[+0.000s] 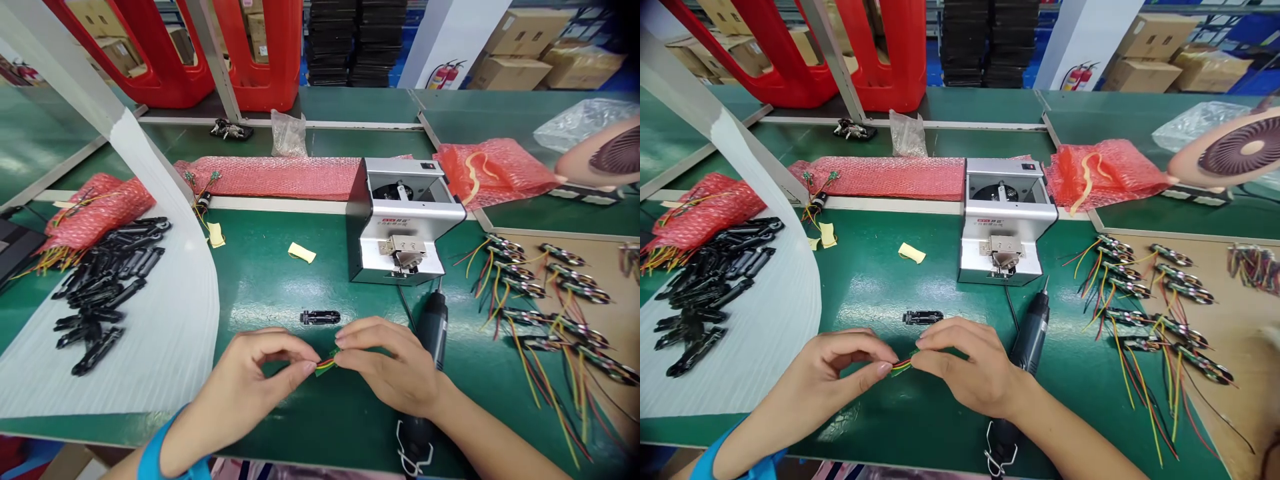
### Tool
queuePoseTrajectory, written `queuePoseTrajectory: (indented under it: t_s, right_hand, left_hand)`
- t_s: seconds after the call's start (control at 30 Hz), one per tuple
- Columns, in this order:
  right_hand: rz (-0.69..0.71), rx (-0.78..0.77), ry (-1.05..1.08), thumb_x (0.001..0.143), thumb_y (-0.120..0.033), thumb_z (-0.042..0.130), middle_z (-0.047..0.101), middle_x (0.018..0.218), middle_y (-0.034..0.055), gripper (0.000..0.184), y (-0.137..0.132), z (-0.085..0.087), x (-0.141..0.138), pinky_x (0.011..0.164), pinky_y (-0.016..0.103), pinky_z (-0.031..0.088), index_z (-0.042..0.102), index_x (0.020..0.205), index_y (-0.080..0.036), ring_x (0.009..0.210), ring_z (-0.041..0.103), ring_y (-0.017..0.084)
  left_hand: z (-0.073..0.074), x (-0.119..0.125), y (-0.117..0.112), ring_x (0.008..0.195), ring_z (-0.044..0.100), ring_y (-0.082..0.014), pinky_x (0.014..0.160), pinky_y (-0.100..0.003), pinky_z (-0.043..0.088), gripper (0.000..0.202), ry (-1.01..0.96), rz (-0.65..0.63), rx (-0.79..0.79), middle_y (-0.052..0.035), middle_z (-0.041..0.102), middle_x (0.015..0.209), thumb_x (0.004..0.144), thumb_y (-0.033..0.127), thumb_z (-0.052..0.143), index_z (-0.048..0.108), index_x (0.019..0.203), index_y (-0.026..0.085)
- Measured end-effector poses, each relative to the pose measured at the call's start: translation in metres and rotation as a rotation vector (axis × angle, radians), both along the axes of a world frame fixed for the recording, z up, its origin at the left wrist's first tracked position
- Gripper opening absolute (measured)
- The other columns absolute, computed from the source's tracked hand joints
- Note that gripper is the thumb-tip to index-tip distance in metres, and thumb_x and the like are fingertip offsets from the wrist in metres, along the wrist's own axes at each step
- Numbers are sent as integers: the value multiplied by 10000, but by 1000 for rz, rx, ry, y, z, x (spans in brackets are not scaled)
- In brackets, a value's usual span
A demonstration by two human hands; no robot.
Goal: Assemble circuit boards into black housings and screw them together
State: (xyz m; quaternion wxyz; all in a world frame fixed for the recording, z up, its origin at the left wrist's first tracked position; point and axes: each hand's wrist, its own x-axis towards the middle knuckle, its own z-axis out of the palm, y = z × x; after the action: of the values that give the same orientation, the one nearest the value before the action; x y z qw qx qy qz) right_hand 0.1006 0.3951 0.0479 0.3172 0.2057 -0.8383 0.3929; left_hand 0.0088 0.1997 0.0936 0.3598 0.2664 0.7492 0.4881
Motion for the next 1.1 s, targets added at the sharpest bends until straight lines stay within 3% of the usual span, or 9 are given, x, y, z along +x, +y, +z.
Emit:
queuePoseTrajectory:
  t_s: [0.17, 0.4, 0.6, 0.67, 0.83, 1.0, 1.1]
  right_hand:
    - [-2, 22, 6, 767, 9, 600, 662, 826, 76, 198, 1, 1, -1, 759, 251, 573, 690, 897, -111, 872, 643, 154]
    - [-8, 44, -15, 782, -1, 585, 655, 830, 70, 214, 0, -1, -3, 743, 261, 569, 674, 926, -131, 863, 638, 154]
    - [-53, 27, -290, 822, -59, 562, 629, 836, 46, 212, -7, 2, -3, 664, 255, 527, 636, 976, -186, 761, 610, 132]
    - [-78, -8, -416, 840, -107, 556, 613, 821, 38, 170, -10, 6, -3, 634, 248, 508, 632, 966, -193, 724, 593, 125]
    - [-107, -34, -644, 843, -149, 561, 618, 893, 37, 189, -12, 9, -1, 660, 249, 513, 600, 1020, -202, 705, 588, 115]
    - [-146, 187, -580, 854, -209, 569, 641, 976, 48, 188, -11, 2, 2, 748, 306, 503, 586, 1041, -205, 872, 602, 172]
    - [-181, 305, -510, 869, -223, 542, 644, 936, 48, 138, -11, -1, 0, 714, 303, 483, 600, 991, -194, 831, 588, 168]
  left_hand:
    - [-8, 13, -4, 708, 623, -151, 598, -232, 491, 116, 224, 76, 63, -8, 680, 829, 839, 263, 607, 716, 875, 280]
    - [-18, 22, -10, 712, 631, -154, 601, -237, 515, 94, 396, 156, 40, -6, 676, 818, 845, 224, 599, 679, 870, 264]
    - [-32, 20, -9, 759, 620, -155, 683, -251, 503, 46, 592, 142, 75, -10, 669, 804, 833, 208, 628, 633, 876, 221]
    - [-36, 17, -5, 722, 612, -156, 669, -259, 493, 40, 520, 165, 23, -8, 656, 758, 843, 235, 606, 629, 821, 211]
    - [-44, 6, 3, 645, 593, -152, 597, -247, 479, 206, -16, 188, -79, -10, 640, 702, 804, 390, 626, 634, 772, 186]
    - [-46, -4, 6, 587, 555, -130, 560, -227, 442, 294, -284, 153, -60, 4, 591, 631, 752, 451, 662, 624, 754, 160]
    - [-48, -6, 8, 556, 536, -114, 541, -217, 417, 295, -350, 135, -52, 13, 577, 624, 745, 445, 668, 613, 732, 155]
